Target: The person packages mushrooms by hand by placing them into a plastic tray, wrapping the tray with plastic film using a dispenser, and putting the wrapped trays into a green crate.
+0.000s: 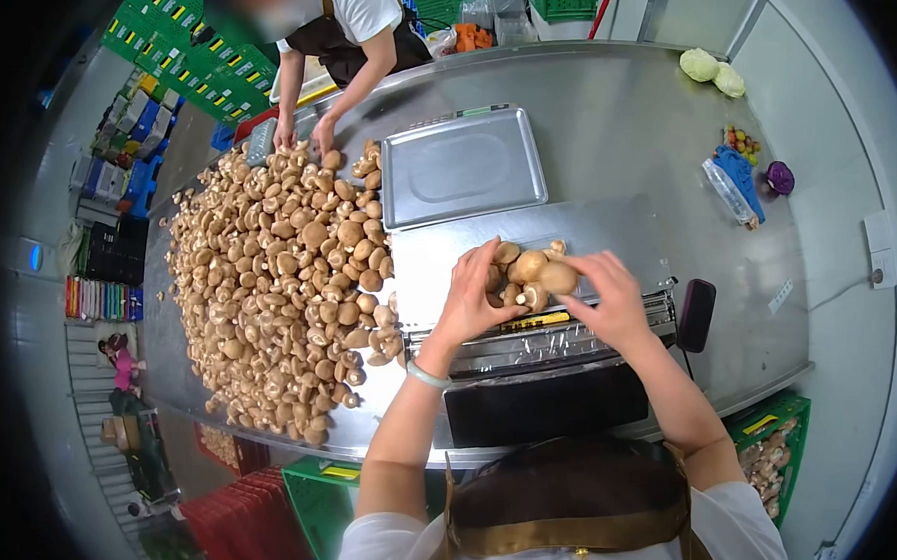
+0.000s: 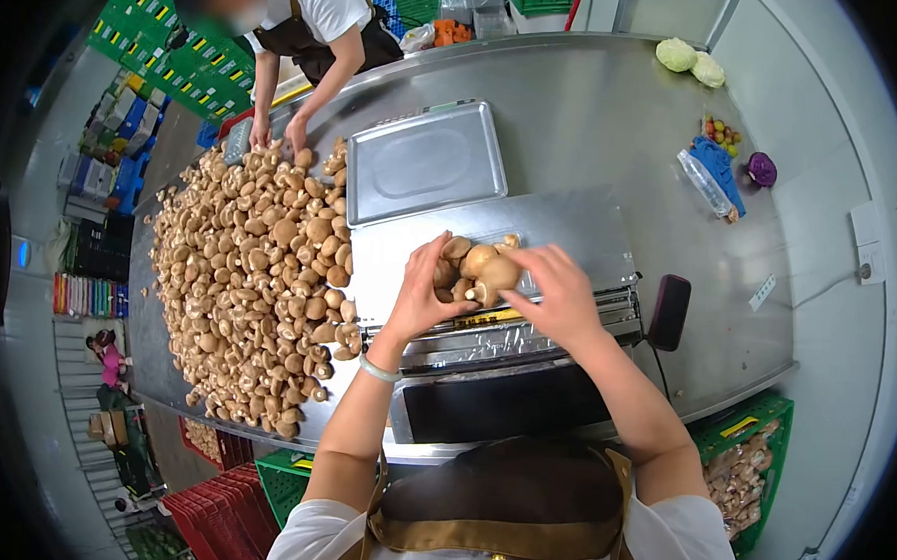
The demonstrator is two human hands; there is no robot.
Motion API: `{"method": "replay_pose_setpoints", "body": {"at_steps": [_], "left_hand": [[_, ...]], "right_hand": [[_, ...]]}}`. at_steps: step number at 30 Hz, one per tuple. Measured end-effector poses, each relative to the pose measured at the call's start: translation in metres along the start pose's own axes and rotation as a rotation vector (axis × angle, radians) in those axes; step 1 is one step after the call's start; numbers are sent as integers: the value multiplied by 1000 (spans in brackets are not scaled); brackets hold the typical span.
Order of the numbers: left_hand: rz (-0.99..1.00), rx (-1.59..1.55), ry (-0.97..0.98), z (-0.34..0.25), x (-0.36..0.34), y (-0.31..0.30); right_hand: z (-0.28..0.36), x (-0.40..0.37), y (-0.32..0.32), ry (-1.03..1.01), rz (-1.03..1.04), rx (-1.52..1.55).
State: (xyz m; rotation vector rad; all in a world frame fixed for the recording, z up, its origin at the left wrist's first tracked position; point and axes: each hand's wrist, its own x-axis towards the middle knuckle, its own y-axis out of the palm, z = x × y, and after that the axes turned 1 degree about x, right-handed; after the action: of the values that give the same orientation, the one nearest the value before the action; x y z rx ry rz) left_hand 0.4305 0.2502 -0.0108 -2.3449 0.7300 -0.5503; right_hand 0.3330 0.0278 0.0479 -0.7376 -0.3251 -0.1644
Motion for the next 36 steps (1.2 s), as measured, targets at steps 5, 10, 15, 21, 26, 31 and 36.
{"method": "replay_pose_setpoints", "body": {"at_steps": [5,10,15,21,26,31,36], "left_hand": [[-59,-78,45,7,-1,6],[-34,-26,99,8,0,1],[-11,84,77,-2,3,9],[15,65,71,-4,6,11],[-10,73,93,-3,6,14],[-14,66,96,-2,6,15],[-29,65,112,-1,5,16]], "right_hand": [[6,34,45,-336,200,-222],[-10,33,41,-228,82,-98],[-54,17,53,114,-4,24],[-67,3,36,164,88,197],[-81,4,29,561,6,657],[-79,4,37,275,25,35],[-75,10,26,198,129,-98]]}}
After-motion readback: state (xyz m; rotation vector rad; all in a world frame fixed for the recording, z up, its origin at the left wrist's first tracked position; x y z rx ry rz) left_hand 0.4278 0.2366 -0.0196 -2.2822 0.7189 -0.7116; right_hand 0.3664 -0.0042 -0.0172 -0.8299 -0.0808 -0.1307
